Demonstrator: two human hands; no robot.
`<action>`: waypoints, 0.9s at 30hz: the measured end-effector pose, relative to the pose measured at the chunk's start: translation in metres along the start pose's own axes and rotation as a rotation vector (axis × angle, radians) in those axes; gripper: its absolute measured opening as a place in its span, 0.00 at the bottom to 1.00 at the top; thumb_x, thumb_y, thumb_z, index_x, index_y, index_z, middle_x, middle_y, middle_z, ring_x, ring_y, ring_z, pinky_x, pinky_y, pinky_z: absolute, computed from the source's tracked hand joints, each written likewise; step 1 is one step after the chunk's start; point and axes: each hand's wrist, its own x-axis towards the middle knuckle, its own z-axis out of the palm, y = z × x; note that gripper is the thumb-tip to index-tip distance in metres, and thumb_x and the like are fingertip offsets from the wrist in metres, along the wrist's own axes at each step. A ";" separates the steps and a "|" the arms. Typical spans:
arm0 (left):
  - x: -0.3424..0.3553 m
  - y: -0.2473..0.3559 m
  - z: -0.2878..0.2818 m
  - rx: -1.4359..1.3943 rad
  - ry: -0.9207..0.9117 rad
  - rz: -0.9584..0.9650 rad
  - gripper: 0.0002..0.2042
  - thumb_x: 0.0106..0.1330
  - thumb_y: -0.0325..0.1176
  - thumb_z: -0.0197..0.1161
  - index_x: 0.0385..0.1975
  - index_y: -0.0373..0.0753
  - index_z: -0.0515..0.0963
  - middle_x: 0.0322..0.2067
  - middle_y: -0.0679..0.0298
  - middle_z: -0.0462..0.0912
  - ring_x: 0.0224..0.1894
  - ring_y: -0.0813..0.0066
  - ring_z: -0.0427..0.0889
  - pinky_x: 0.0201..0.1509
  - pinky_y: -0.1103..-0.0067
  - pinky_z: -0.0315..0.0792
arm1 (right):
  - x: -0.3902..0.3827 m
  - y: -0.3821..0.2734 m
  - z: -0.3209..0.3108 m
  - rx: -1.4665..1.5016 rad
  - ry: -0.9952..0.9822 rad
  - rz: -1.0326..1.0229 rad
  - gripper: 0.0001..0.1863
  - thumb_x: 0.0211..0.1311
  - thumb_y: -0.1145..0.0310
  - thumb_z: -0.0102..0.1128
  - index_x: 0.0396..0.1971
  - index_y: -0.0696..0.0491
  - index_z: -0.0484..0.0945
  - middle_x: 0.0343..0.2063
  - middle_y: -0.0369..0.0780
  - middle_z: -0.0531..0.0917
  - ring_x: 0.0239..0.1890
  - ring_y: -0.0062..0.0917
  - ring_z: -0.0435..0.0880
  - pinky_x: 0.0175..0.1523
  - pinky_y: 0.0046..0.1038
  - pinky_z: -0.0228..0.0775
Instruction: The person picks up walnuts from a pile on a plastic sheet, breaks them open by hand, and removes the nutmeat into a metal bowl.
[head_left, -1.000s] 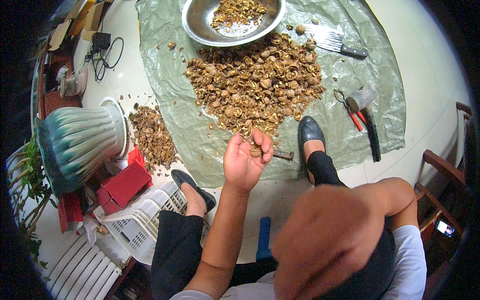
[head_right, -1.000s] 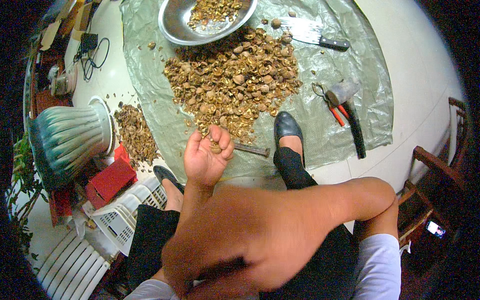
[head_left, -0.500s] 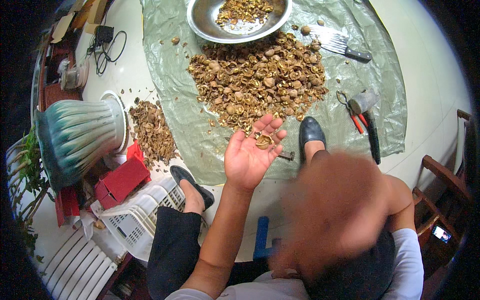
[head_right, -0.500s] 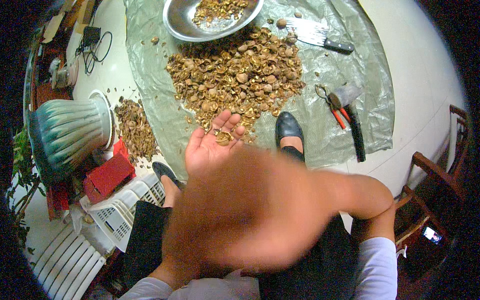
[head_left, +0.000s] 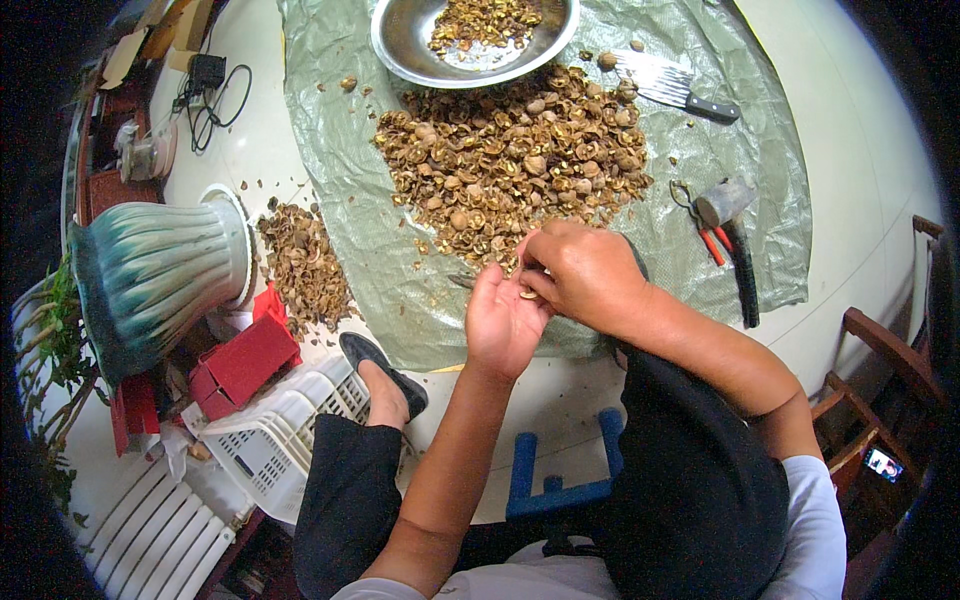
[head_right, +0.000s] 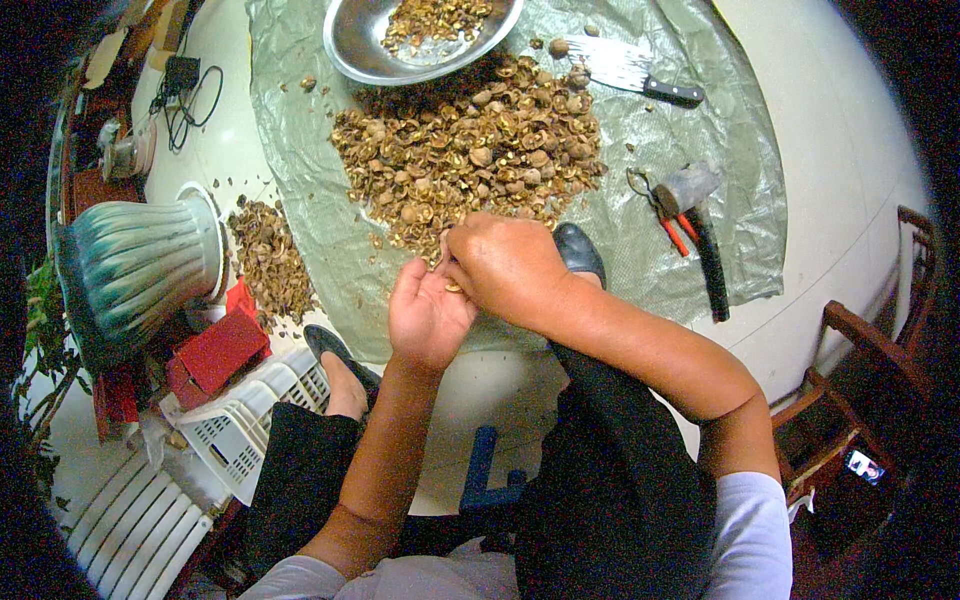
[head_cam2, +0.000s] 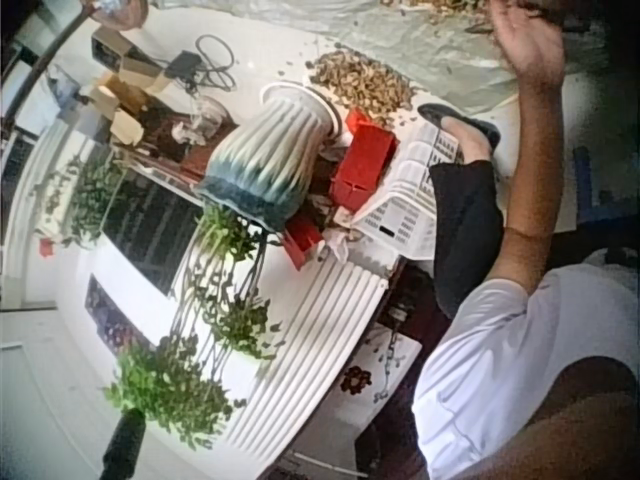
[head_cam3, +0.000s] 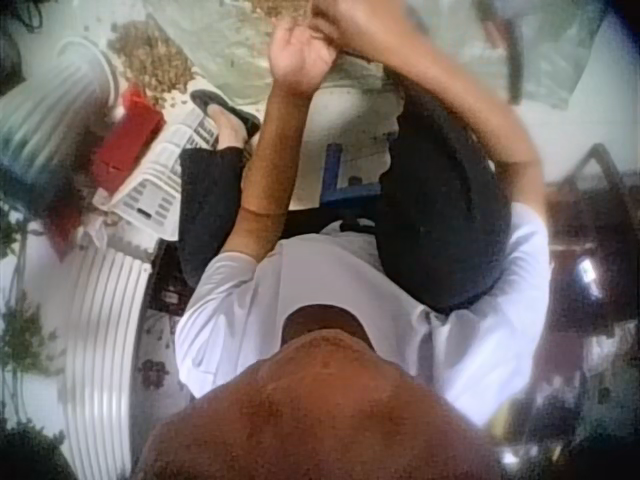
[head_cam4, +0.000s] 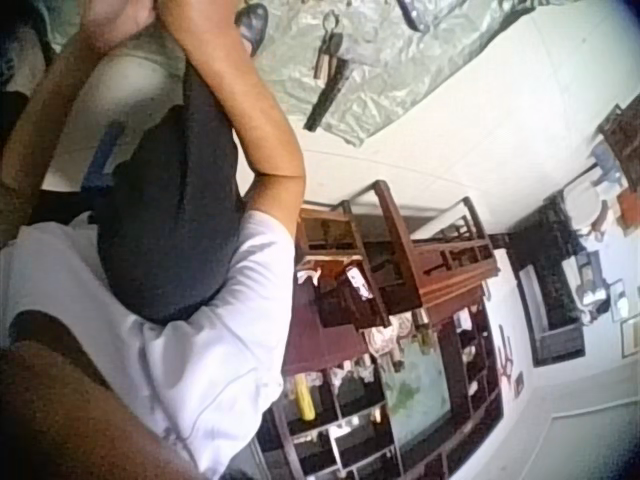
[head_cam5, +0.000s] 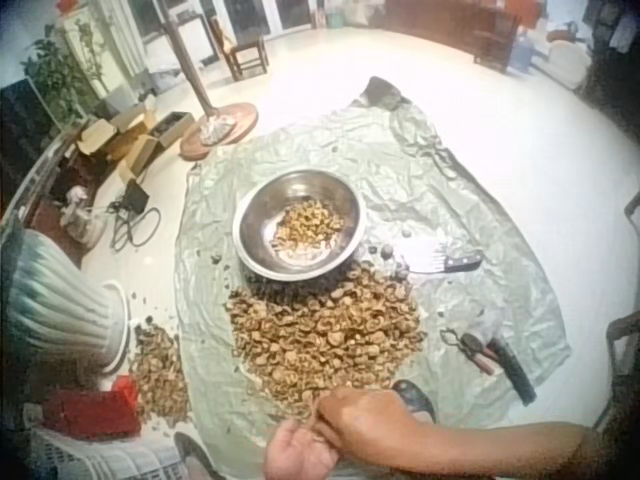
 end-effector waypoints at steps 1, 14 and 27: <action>0.001 -0.001 -0.002 -0.002 0.048 0.000 0.23 0.65 0.43 0.31 0.53 0.36 0.59 0.51 0.61 0.66 0.52 0.68 0.66 0.56 0.68 0.58 | 0.000 0.000 0.001 -0.007 -0.009 0.005 0.07 0.42 0.65 0.59 0.21 0.52 0.74 0.22 0.40 0.76 0.26 0.35 0.76 0.28 0.33 0.69; -0.001 0.007 -0.023 0.353 0.242 0.058 0.18 0.65 0.44 0.35 0.36 0.37 0.68 0.26 0.64 0.71 0.28 0.72 0.70 0.27 0.81 0.64 | 0.075 0.055 -0.049 1.577 0.047 0.333 0.17 0.60 0.57 0.47 0.35 0.58 0.73 0.12 0.26 0.57 0.13 0.10 0.52 0.14 0.15 0.42; -0.007 -0.001 0.006 0.655 0.260 0.148 0.17 0.66 0.44 0.35 0.35 0.38 0.68 0.24 0.67 0.71 0.24 0.80 0.69 0.25 0.86 0.59 | -0.004 0.013 0.003 0.744 0.036 0.143 0.06 0.46 0.74 0.60 0.26 0.58 0.74 0.15 0.37 0.73 0.20 0.19 0.73 0.28 0.23 0.66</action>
